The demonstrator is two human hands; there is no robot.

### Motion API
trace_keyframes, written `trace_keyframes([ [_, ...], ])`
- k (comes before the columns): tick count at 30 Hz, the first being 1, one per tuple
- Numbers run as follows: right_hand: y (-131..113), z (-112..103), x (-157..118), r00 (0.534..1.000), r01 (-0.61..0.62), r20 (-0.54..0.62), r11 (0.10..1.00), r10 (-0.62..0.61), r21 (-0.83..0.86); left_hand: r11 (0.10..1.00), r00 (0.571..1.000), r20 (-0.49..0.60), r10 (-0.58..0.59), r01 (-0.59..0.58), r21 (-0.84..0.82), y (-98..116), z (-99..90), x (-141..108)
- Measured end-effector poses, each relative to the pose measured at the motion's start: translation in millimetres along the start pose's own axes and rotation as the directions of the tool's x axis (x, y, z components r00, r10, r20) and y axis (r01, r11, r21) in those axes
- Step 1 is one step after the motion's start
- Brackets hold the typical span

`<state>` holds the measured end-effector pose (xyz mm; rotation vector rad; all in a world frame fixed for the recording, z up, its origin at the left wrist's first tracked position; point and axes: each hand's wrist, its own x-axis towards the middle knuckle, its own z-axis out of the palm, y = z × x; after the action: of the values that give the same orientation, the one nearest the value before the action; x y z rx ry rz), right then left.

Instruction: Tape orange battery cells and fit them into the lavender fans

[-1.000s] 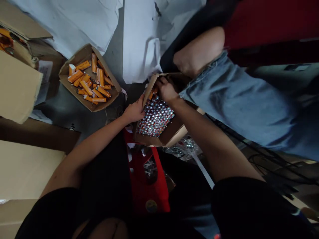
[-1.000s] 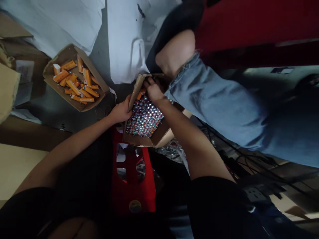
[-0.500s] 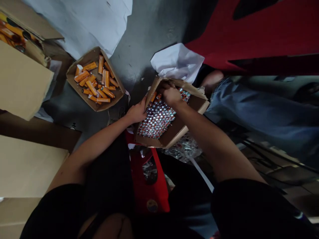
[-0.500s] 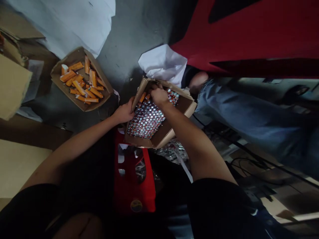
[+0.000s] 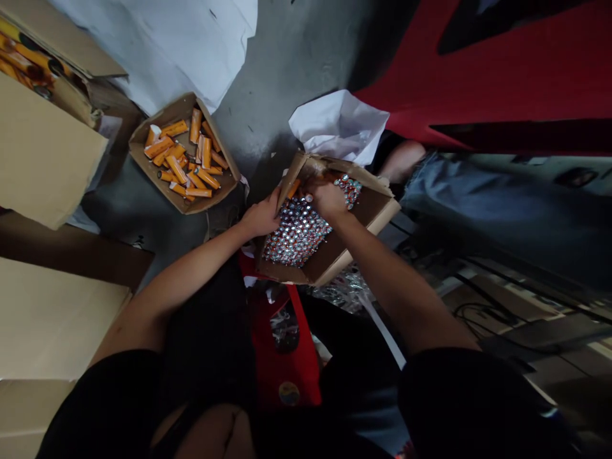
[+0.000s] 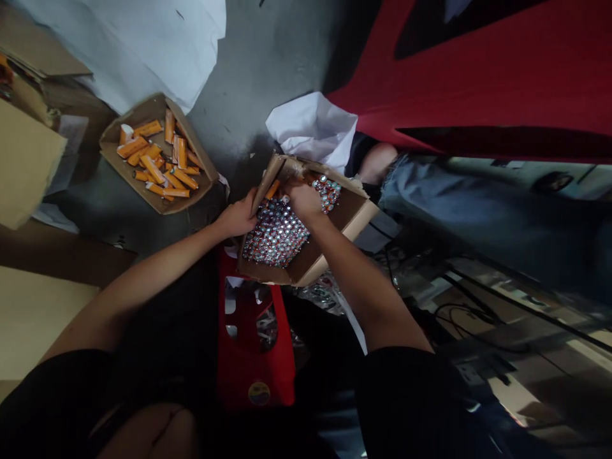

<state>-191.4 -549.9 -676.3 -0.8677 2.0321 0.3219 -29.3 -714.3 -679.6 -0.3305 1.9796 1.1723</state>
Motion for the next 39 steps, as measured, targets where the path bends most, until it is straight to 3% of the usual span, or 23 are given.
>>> trace_keyframes([
  [4,-11.8,-0.3,-0.6,0.997,-0.071,-0.021,0.997,0.071,0.033,1.0,1.0,0.01,-0.01,0.01,0.002,1.4,-2.5,-1.4],
  [8,-15.3,3.7,-20.5,0.995,-0.069,-0.066,0.995,0.073,0.067,0.999,0.999,0.013,-0.036,0.035,0.03,5.2,-4.5,-3.0],
  [13,-8.1,27.7,-44.8,0.99,0.038,-0.142,0.991,-0.02,0.126,0.998,1.0,-0.002,-0.031,0.031,0.055,7.0,-1.2,-2.6],
  [17,-22.5,46.0,-44.9,0.97,0.013,-0.241,0.986,0.028,0.165,1.0,1.0,0.001,-0.017,0.017,0.014,6.5,-0.8,-3.2],
  [20,-28.5,49.4,-44.1,0.974,-0.006,-0.222,0.991,0.037,0.137,1.0,1.0,0.001,-0.018,0.018,0.004,6.1,-1.3,-3.5],
  [23,-8.6,46.7,-43.1,0.984,0.113,-0.15,0.986,-0.094,0.125,1.0,1.0,0.005,-0.012,0.012,-0.001,5.0,-0.9,-3.0],
  [27,39.8,39.6,-30.0,0.937,0.347,-0.108,0.918,-0.332,0.19,1.0,1.0,0.019,0.008,-0.008,-0.003,3.5,-0.3,-1.0],
  [31,59.9,31.4,-8.0,0.949,0.261,-0.265,0.898,-0.172,0.353,1.0,1.0,0.013,0.002,-0.002,-0.004,4.3,0.4,-0.2],
  [35,30.5,17.5,-5.1,0.928,0.182,-0.371,0.873,-0.001,0.453,1.0,1.0,0.009,-0.009,0.009,-0.005,3.7,2.2,-2.0],
  [39,-35.3,-14.0,-33.4,0.888,0.245,-0.458,0.802,0.039,0.545,1.0,1.0,-0.015,0.008,-0.008,-0.023,-1.1,6.2,0.5],
])
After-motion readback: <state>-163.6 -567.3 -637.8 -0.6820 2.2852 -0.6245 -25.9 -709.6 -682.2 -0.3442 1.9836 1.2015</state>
